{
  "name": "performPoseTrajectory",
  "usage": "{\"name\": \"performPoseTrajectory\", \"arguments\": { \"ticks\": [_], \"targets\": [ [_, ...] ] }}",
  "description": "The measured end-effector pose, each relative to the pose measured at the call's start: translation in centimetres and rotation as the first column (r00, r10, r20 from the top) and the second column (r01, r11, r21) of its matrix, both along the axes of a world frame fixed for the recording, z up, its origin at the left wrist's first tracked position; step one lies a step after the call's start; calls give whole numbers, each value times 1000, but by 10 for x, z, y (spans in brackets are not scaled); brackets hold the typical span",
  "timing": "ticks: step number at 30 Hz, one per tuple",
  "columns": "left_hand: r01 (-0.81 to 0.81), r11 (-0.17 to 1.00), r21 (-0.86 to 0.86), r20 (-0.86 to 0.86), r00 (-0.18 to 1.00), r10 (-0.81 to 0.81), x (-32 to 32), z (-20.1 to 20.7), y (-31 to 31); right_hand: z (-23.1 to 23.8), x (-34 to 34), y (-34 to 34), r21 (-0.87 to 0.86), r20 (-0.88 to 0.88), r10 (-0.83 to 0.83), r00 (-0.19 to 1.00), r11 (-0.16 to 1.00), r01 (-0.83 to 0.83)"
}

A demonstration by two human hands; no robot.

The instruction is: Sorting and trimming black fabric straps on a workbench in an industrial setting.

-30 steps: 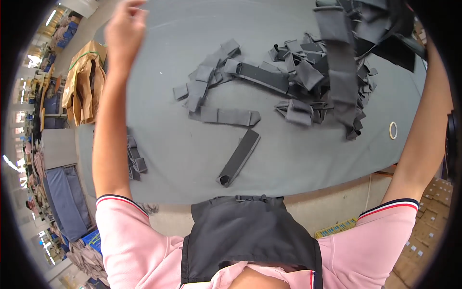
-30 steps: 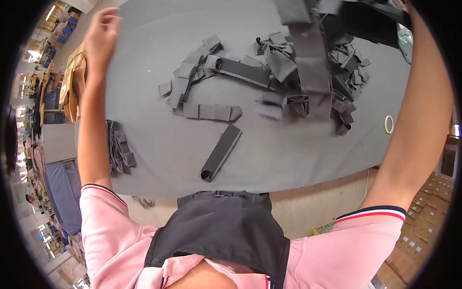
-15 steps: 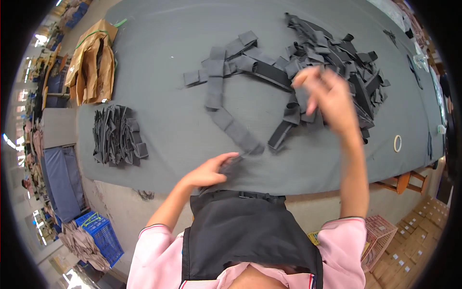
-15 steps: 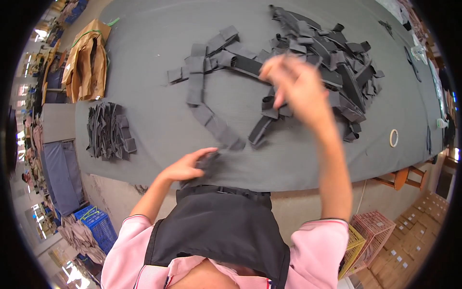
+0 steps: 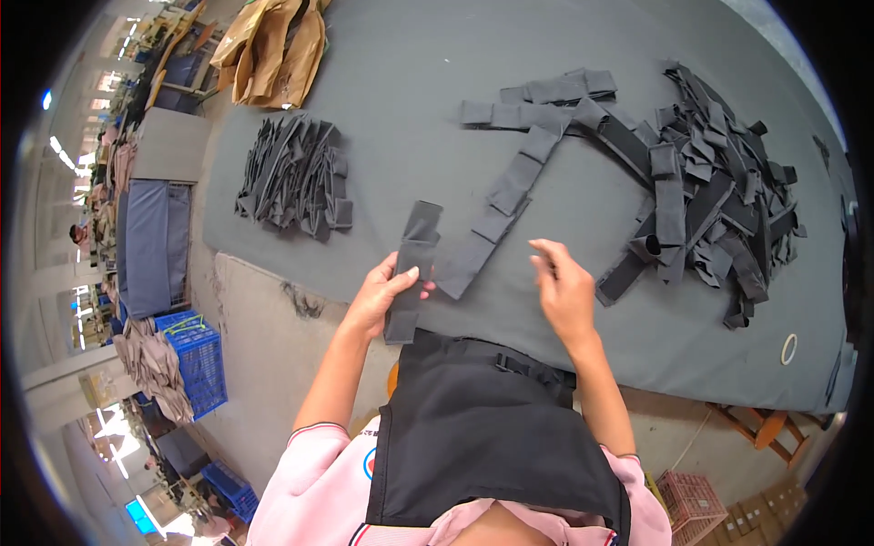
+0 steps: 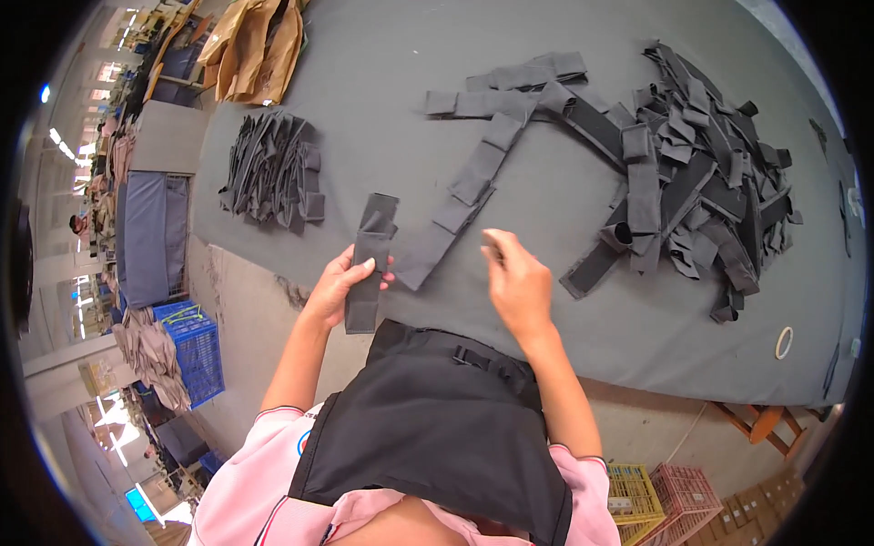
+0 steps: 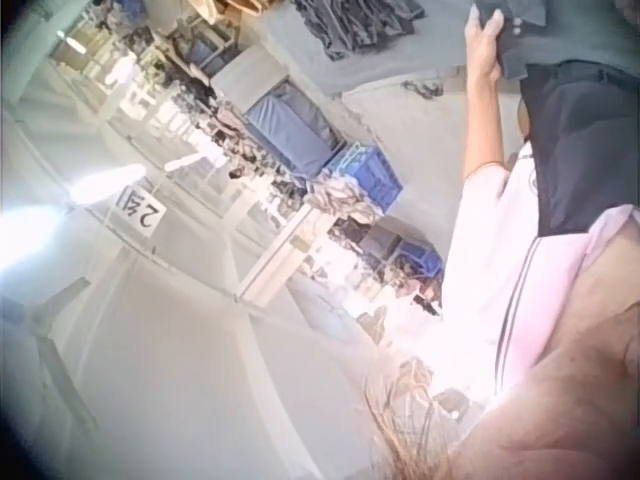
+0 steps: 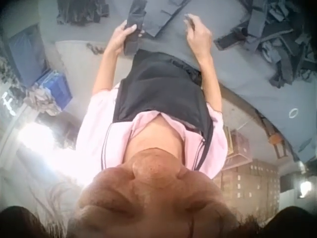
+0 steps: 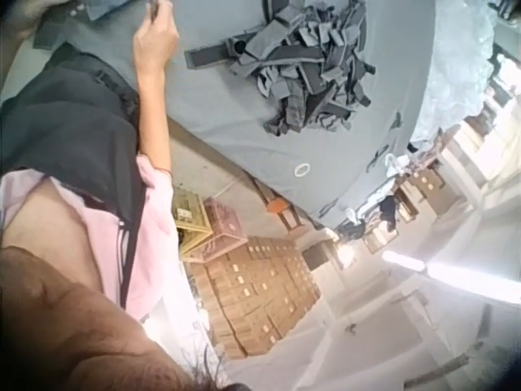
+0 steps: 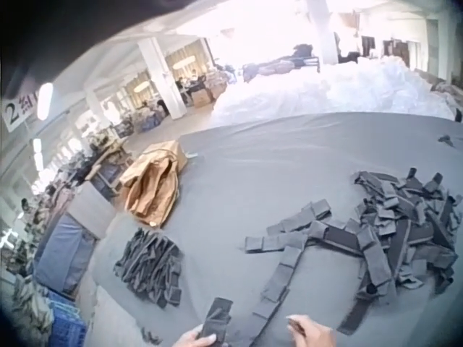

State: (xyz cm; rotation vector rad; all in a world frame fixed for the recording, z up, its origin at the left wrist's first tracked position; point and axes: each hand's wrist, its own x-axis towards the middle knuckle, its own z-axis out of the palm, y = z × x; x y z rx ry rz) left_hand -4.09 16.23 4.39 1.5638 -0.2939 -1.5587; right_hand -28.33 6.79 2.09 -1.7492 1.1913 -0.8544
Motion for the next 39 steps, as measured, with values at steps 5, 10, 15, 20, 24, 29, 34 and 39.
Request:
{"name": "performPoseTrajectory", "arguments": {
  "ticks": [5, 10, 15, 20, 24, 29, 34, 39],
  "targets": [
    [50, 998, 46, -82, 996, -46, 5, 5, 13, -14, 36, 9, 137, -270, 258, 928, 964, -229],
    [6, 1000, 6, -110, 994, -5, 10, 2, 21, -1, 51, 14, -106, -446, 273, 852, 930, -353],
    [3, 1000, 10, -109, 994, -2, 6, 3, 22, -12, 87, 10, -163, -511, 345, 787, 860, -483],
    [25, 1000, -10, -111, 993, -26, 4, 7, 20, -28, 97, 11, -195, -539, 321, 779, 852, -486],
    [-22, 1000, 0, -15, 1000, 22, 18, 5, 20, -22, 65, 19, -151, -447, 247, 860, 926, -345],
    [50, 997, -59, 325, 945, -28, 8, -23, -39, -56, 43, 20, 356, -57, 26, 998, 935, -4],
    [292, 955, 56, 130, 946, -297, -14, -48, -81, -55, 73, 16, 762, 328, -372, 868, 648, -11],
    [195, 981, 8, -456, 874, -170, -11, -53, -46, -12, 29, 32, 778, 628, -431, 648, 320, -540]
  ]
}}
